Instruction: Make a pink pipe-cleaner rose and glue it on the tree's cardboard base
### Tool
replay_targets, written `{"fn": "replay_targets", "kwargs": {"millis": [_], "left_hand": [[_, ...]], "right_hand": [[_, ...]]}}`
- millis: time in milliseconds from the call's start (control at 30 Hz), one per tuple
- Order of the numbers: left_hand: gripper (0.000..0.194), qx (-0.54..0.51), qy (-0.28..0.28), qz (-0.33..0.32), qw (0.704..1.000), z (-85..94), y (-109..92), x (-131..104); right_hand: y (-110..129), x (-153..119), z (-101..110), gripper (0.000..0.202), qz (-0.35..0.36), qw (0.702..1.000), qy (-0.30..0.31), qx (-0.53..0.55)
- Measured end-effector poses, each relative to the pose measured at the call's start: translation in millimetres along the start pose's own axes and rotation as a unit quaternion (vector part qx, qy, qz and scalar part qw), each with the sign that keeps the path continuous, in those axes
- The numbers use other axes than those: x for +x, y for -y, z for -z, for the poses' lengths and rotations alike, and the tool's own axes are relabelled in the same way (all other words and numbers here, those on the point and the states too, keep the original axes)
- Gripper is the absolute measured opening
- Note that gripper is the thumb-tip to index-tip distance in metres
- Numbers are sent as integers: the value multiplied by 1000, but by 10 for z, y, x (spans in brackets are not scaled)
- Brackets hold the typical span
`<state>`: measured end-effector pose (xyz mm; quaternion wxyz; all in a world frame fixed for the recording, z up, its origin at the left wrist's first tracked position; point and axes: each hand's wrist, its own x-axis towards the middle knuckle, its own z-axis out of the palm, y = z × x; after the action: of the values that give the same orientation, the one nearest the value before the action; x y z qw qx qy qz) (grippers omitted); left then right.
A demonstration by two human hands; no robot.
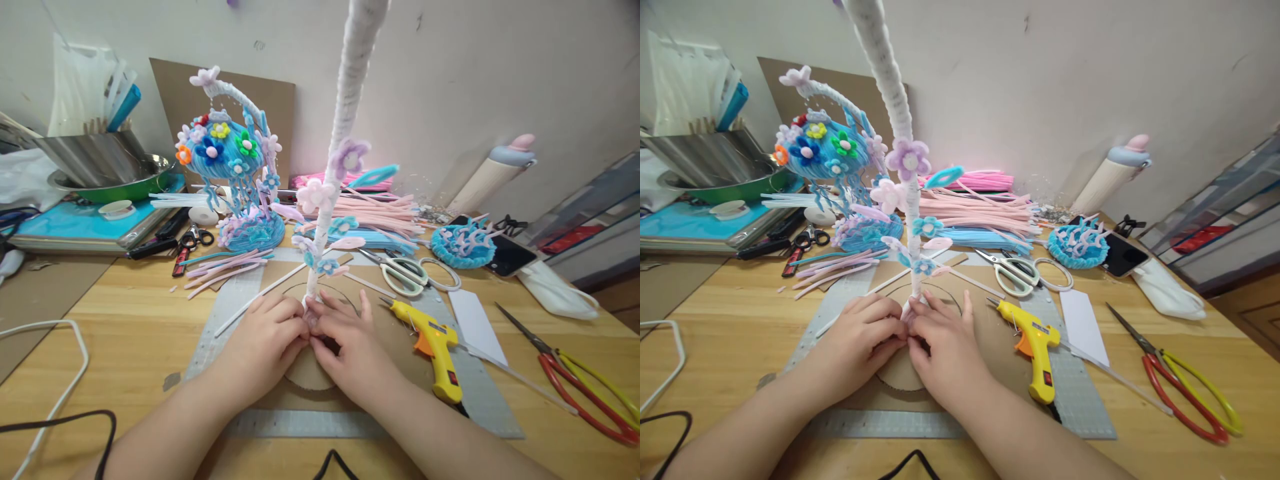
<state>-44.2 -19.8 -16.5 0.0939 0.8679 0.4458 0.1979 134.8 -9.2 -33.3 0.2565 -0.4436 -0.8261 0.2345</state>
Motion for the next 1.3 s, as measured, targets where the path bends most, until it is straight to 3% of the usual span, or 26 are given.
{"fn": "replay_targets", "kwargs": {"millis": [100,200,333,500,633,700,767,833,900,1000,1133,1300], "left_hand": [[15,18,25,-7,1000,0,4,1],[14,-7,13,29,999,3,38,0],[13,-107,-52,113,986,10,103,-12],[11,-298,-166,242,908,-20,219,-3],[3,-289,-264,280,876,9,348,19],[19,-267,-288,287,874,48,373,18],[23,-226,-247,269,903,80,355,7],[8,-192,-166,240,937,88,304,-9],[12,-174,-112,202,957,73,244,-22],[30,-145,-100,160,971,56,164,-30],[19,-93,-19,95,991,104,79,-38],[34,-22,39,17,999,174,17,-59]], "right_hand": [[-12,-1,-12,14,3,1000,-2,0],[-6,-1,-12,13,1,1000,-6,-1],[3,-3,-2,14,3,1000,-6,-1],[-8,-14,3,15,3,1000,-2,5],[-10,-17,1,15,4,1000,-5,5],[-7,-14,3,16,5,1000,-5,5],[-2,-10,6,15,4,1000,-4,4],[2,-8,9,14,4,1000,-3,2],[6,-6,10,14,4,1000,-3,0],[11,-3,9,14,5,1000,-5,-1],[19,2,11,14,4,1000,-3,-2],[11,0,7,12,4,1000,-4,-4]]}}
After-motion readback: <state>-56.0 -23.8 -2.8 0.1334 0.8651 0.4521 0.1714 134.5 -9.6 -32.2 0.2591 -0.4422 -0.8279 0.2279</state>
